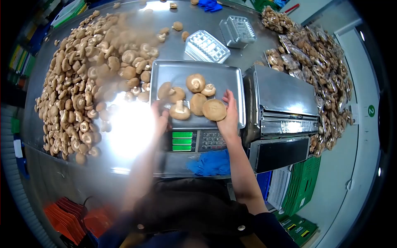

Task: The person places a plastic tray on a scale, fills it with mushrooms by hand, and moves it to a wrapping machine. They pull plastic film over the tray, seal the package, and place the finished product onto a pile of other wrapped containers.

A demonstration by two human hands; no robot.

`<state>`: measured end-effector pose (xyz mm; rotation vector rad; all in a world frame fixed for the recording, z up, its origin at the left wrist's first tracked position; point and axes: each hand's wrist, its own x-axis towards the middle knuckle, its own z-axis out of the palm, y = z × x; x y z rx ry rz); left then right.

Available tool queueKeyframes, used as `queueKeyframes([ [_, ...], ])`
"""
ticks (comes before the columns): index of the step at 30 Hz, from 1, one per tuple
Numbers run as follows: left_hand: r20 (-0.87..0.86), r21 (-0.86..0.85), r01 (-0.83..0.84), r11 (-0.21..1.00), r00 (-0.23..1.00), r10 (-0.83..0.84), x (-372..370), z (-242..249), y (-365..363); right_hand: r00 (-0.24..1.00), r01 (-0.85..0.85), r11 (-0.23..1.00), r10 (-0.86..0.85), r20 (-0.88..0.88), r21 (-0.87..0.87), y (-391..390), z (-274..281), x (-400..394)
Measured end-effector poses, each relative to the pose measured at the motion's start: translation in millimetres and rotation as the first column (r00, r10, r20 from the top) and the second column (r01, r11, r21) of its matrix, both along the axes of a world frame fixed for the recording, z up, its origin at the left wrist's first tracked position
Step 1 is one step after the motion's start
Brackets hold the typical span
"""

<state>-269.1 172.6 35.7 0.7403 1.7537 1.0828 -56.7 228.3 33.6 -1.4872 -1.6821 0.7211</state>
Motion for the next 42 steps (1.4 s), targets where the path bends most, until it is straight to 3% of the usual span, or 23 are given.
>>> queueKeyframes([
  [3, -0.069, -0.041, -0.006, 0.999, 0.998, 0.004, 2.2, 3.2, -5.7, 0.995, -0.102, 0.979, 0.099, 0.03, 0.174, -8.9, -1.2, 14.6],
  [7, -0.061, -0.01, -0.032, 0.999, 0.998, 0.031, -3.3, 1.1, -18.6, 0.918, -0.378, 0.89, 0.325, 0.228, 0.253, -17.8, -7.6, 34.7],
  [10, -0.454, 0.111, 0.068, 0.991, 0.891, -0.01, -19.1, -17.5, -35.1, 0.981, -0.187, 0.951, 0.196, -0.011, 0.246, -24.3, 5.0, 30.6],
  [11, -0.54, 0.076, 0.073, 0.994, 0.841, -0.021, -17.7, 6.4, -39.3, 0.985, -0.125, 0.966, 0.149, -0.09, 0.226, -27.5, 11.4, 28.4],
  [12, -0.399, 0.192, 0.024, 0.981, 0.915, 0.055, -14.5, 20.5, -42.6, 0.979, -0.143, 0.97, 0.168, -0.118, 0.198, -29.6, 23.2, 24.4],
  [13, -0.297, 0.153, -0.023, 0.988, 0.952, 0.068, -9.9, 34.8, -42.9, 0.951, -0.165, 0.969, 0.205, -0.231, 0.182, -30.6, 30.0, 17.5],
  [15, -0.33, 0.237, -0.039, 0.971, 0.937, 0.118, -3.6, 41.2, -41.5, 0.857, -0.21, 0.965, 0.259, -0.446, 0.157, -30.0, 40.4, -0.8],
  [17, -0.526, 0.457, 0.147, 0.877, 0.84, 0.134, -9.2, 40.9, -32.3, 0.668, -0.254, 0.965, 0.224, -0.71, 0.066, -25.1, 58.7, -18.2],
  [19, -0.407, 0.525, 0.082, 0.847, 0.898, 0.165, -14.9, 42.9, -21.2, 0.496, -0.266, 0.963, 0.092, -0.863, -0.05, -15.9, 55.7, -24.4],
  [21, -0.422, 0.526, 0.076, 0.847, 0.888, 0.182, -30.3, 24.2, -9.0, 0.319, -0.411, 0.903, 0.015, -0.948, -0.124, -10.5, 59.5, -21.6],
  [23, -0.461, 0.518, 0.09, 0.851, 0.867, 0.189, -33.9, 11.1, 1.3, 0.284, -0.445, 0.89, 0.038, -0.958, -0.096, -9.5, 61.1, -22.9],
  [24, -0.368, 0.483, 0.057, 0.874, 0.919, 0.143, -34.5, 2.4, 5.6, 0.265, -0.46, 0.884, 0.049, -0.963, -0.082, -9.0, 61.8, -24.6],
  [25, -0.267, 0.445, 0.031, 0.895, 0.959, 0.1, -32.2, -1.2, 9.7, 0.345, -0.428, 0.902, 0.106, -0.933, -0.056, -7.4, 63.8, -27.3],
  [29, -0.385, 0.396, 0.086, 0.914, 0.92, 0.08, -26.1, -17.8, 16.9, 0.642, -0.304, 0.948, 0.274, -0.716, 0.09, -0.5, 73.4, -31.9],
  [31, -0.261, 0.396, -0.056, 0.917, 0.95, 0.171, -22.2, -15.9, 15.7, 0.794, -0.218, 0.956, 0.291, -0.533, 0.196, 2.1, 79.7, -31.7],
  [33, -0.182, 0.501, 0.001, 0.866, 0.978, 0.104, -16.1, 14.3, -0.2, 0.834, -0.233, 0.957, 0.289, -0.47, 0.175, -1.1, 74.9, -40.7],
  [35, 0.233, 0.598, -0.114, 0.793, 0.972, -0.036, -3.1, 30.1, -15.8, 0.652, -0.504, 0.853, 0.479, -0.587, 0.136, -23.7, 82.6, -64.1],
  [36, 0.359, 0.561, -0.227, 0.796, 0.933, 0.013, -3.1, 28.9, -24.3, 0.723, -0.657, 0.723, 0.684, -0.091, 0.216, -25.1, 72.2, -73.9],
  [37, 0.477, 0.508, -0.33, 0.796, 0.877, 0.06, -6.1, 27.1, -33.0, 0.66, -0.74, 0.651, 0.752, -0.009, 0.17, -36.4, 80.5, -86.3],
  [38, 0.49, 0.469, -0.302, 0.83, 0.871, 0.04, -14.2, 45.0, -41.6, 0.641, -0.738, 0.655, 0.756, -0.134, 0.164, -44.3, 83.8, -92.4],
  [39, 0.328, 0.442, -0.193, 0.876, 0.944, 0.043, -36.8, 41.5, -48.2, 0.623, -0.769, 0.615, 0.782, -0.012, 0.171, -39.4, 81.7, -89.5],
  [41, 0.373, 0.492, -0.316, 0.811, 0.918, 0.132, -57.7, 28.7, -65.8, 0.75, -0.649, 0.725, 0.661, 0.032, 0.23, -18.5, 61.6, -77.4],
  [42, 0.115, 0.496, -0.272, 0.825, 0.962, 0.248, -70.1, 17.5, -74.0, 0.825, -0.557, 0.813, 0.564, 0.007, 0.17, -3.5, 57.4, -68.9],
])
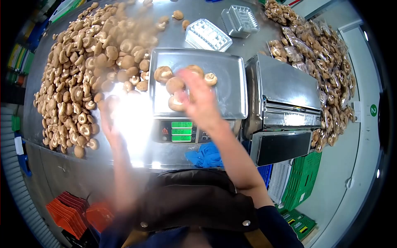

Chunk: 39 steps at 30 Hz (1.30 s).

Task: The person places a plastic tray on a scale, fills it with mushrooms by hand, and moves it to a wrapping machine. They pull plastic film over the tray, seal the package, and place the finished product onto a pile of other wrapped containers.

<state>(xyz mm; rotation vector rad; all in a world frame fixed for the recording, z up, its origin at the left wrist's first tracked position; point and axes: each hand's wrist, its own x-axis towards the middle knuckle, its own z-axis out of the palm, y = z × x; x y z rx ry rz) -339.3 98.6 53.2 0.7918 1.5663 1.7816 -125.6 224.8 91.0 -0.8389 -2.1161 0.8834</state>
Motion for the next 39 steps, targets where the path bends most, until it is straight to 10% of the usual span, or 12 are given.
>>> queueKeyframes([
  [6, -0.805, -0.361, -0.218, 0.907, 0.564, -0.185, -42.3, -74.3, -38.2, 0.879, 0.297, 0.938, -0.342, 0.333, 0.181, 68.4, -44.5, 20.9],
  [12, -0.415, -0.273, -0.009, 0.962, 0.903, -0.11, 3.2, -23.7, 46.5, 0.915, 0.078, 0.995, -0.097, 0.391, 0.065, 70.8, -36.5, 24.1],
  [15, -0.662, -0.202, 0.008, 0.979, 0.736, -0.143, 18.9, -17.8, 92.3, 0.947, -0.021, 0.952, -0.079, 0.311, 0.306, 58.6, -29.2, 24.5],
  [19, -0.595, -0.296, 0.121, 0.948, 0.753, -0.281, 31.2, -24.0, 119.6, 0.962, -0.015, 0.965, -0.057, 0.267, 0.262, 48.3, -36.8, 32.2],
  [23, -0.405, -0.151, 0.003, 0.988, 0.912, -0.064, 41.6, -17.9, 110.6, 0.989, 0.141, 0.989, -0.143, 0.039, 0.045, 48.7, -35.6, 43.4],
  [26, -0.678, 0.058, 0.054, 0.997, 0.736, -0.001, 63.6, 9.5, 97.8, 0.951, 0.287, 0.95, -0.298, -0.085, -0.121, 46.5, -41.5, 52.4],
  [32, -0.895, -0.19, 0.449, 0.873, 0.286, -0.342, 84.0, -2.8, 79.3, 0.911, 0.378, 0.898, -0.404, -0.082, -0.227, 42.8, -62.6, 62.8],
  [35, -0.778, -0.047, 0.374, 0.926, 0.567, -0.269, 85.1, -2.7, 81.4, 0.911, 0.371, 0.897, -0.402, -0.095, -0.242, 37.4, -65.1, 64.5],
  [39, -0.83, -0.172, 0.302, 0.938, 0.468, -0.303, 89.5, -14.4, 101.0, 0.929, 0.363, 0.931, -0.36, 0.079, -0.023, 30.7, -77.6, 44.6],
])
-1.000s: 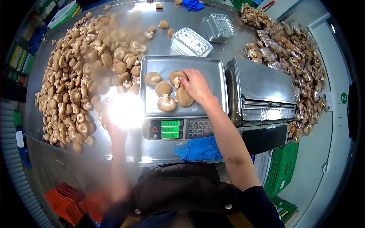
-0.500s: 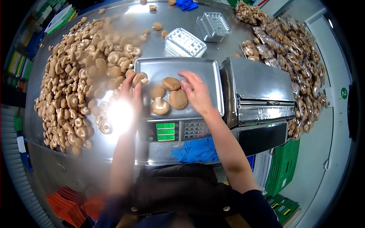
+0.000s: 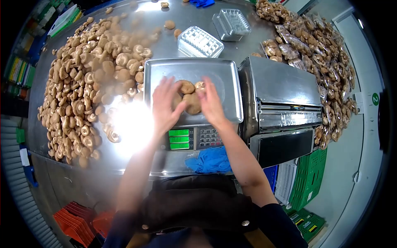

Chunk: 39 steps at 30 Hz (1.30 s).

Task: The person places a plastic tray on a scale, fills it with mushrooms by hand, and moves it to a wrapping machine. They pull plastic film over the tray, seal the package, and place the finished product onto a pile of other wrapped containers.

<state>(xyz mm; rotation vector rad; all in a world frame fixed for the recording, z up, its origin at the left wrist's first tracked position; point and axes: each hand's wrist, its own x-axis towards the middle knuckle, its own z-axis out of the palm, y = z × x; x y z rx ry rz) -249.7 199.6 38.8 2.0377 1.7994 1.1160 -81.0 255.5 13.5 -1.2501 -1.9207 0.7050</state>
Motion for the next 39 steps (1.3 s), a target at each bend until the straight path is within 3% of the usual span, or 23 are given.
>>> queueKeyframes([
  [1, 0.101, -0.088, 0.022, 0.996, 0.995, -0.013, 3.2, -5.9, 5.1, 0.997, -0.022, 0.999, 0.019, 0.08, 0.032, -4.3, -0.3, -5.2],
  [4, 0.135, -0.082, 0.037, 0.996, 0.991, -0.026, 0.1, -11.7, 7.4, 0.996, -0.053, 0.998, 0.05, 0.068, 0.035, -10.0, 4.2, -4.8],
  [5, 0.216, -0.063, 0.029, 0.998, 0.976, -0.015, -1.3, -9.9, 5.0, 0.995, -0.07, 0.997, 0.068, 0.069, 0.029, -8.9, 2.9, -0.7],
  [7, 0.375, -0.027, 0.021, 0.999, 0.927, -0.01, -4.7, -7.1, -2.2, 0.999, -0.014, 0.997, 0.012, -0.036, -0.069, -7.2, 10.2, 11.7],
  [9, 0.5, -0.158, -0.174, 0.972, 0.835, 0.231, -17.1, 4.0, -17.0, 0.994, 0.061, 0.995, -0.068, -0.081, -0.085, -1.9, 7.9, 30.5],
  [10, 0.528, -0.104, -0.263, 0.959, 0.803, 0.278, -27.6, -11.3, -21.6, 0.987, 0.093, 0.975, -0.117, -0.111, -0.202, -4.0, 15.3, 40.4],
  [11, 0.513, -0.212, -0.296, 0.931, 0.778, 0.364, -32.3, -9.7, -27.1, 0.992, 0.11, 0.963, -0.121, -0.032, -0.247, -2.4, 10.0, 48.2],
  [12, 0.153, -0.349, -0.281, 0.894, 0.924, 0.351, -50.2, -18.2, -30.0, 0.991, 0.132, 0.946, -0.124, 0.047, -0.296, -2.0, 0.1, 55.5],
  [13, 0.155, -0.352, -0.142, 0.925, 0.966, 0.208, -73.4, -67.6, -29.4, 0.998, 0.053, 0.951, -0.046, 0.03, -0.305, -1.6, -6.8, 57.9],
  [14, 0.177, -0.364, -0.066, 0.929, 0.974, 0.139, -76.7, -82.4, -27.4, 0.996, 0.059, 0.97, -0.04, 0.082, -0.235, -3.1, -7.9, 53.5],
  [16, 0.144, -0.331, 0.014, 0.944, 0.989, 0.036, -77.1, -96.9, -23.4, 0.996, 0.089, 0.952, -0.077, 0.053, -0.291, -0.5, -10.2, 47.8],
  [19, 0.15, -0.249, -0.08, 0.965, 0.981, 0.12, -70.6, -96.0, -21.7, 0.992, 0.051, 0.927, -0.089, -0.086, -0.371, 1.8, -20.0, 51.0],
  [21, 0.403, -0.317, -0.128, 0.94, 0.879, 0.256, -63.0, -78.2, -25.7, 0.989, 0.012, 0.906, -0.074, -0.128, -0.424, 2.4, -15.7, 55.1],
  [22, 0.515, -0.322, -0.088, 0.943, 0.82, 0.252, -53.6, -56.4, -29.1, 0.991, -0.007, 0.9, -0.052, -0.122, -0.436, 5.5, -18.1, 57.8],
  [26, 0.602, -0.421, -0.158, 0.893, 0.688, 0.405, 7.6, 35.3, -40.3, 0.992, -0.088, 0.954, 0.058, -0.112, -0.286, 5.6, 29.5, 88.8],
  [31, 0.639, -0.348, -0.136, 0.928, 0.689, 0.341, 112.8, 91.8, -21.3, 0.992, -0.116, 0.984, 0.109, -0.06, -0.134, 22.8, 86.5, 197.9],
  [37, 0.656, -0.361, 0.147, 0.921, 0.742, 0.139, 241.6, 48.7, 66.8, 0.999, 0.007, 0.964, -0.018, -0.04, -0.265, 70.2, 87.8, 367.4],
  [39, 0.616, -0.479, 0.12, 0.87, 0.751, 0.235, 306.1, 67.1, 87.1, 0.998, 0.067, 0.964, -0.069, 0.0, -0.257, 93.7, 77.5, 416.5],
])
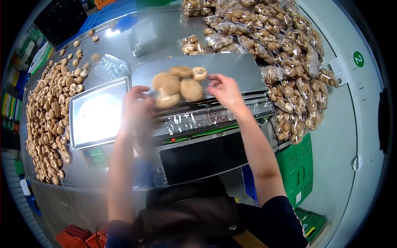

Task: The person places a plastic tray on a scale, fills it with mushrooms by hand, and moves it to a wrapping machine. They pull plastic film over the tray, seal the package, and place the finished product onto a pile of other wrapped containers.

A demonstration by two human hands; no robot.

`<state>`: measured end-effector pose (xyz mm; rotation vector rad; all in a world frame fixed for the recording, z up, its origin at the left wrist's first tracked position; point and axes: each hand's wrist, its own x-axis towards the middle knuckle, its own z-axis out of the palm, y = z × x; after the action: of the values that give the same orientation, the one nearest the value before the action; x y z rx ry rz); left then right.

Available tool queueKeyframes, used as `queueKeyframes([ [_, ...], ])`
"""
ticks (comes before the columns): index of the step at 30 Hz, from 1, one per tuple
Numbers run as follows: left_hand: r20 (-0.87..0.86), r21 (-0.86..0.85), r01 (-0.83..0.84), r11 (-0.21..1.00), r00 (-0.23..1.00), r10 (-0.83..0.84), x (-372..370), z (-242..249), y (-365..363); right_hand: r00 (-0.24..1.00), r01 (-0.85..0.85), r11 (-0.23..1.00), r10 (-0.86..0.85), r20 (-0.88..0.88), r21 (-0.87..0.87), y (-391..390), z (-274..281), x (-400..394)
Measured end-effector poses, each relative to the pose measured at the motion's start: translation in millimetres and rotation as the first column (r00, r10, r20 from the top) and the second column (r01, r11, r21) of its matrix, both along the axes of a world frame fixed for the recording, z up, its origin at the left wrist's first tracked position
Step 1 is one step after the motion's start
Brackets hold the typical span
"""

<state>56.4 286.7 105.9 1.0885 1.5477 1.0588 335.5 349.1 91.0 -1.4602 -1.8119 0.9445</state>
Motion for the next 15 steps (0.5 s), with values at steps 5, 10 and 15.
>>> queueKeyframes([
  [5, -0.04, -0.116, 0.163, 0.98, 0.985, -0.169, 62.3, -14.5, 50.0, 0.994, 0.05, 0.999, -0.05, 0.098, 0.004, 30.6, -6.3, 72.1],
  [10, -0.303, -0.061, 0.34, 0.938, 0.889, -0.342, 66.2, -5.7, 37.7, 0.986, -0.059, 0.997, 0.066, 0.154, -0.05, 21.3, 13.7, 106.4],
  [15, -0.963, -0.108, 0.724, 0.681, 0.094, -0.252, 29.1, 35.5, -16.6, 0.63, -0.542, 0.832, 0.31, 0.712, 0.118, -2.5, 37.8, 177.6],
])
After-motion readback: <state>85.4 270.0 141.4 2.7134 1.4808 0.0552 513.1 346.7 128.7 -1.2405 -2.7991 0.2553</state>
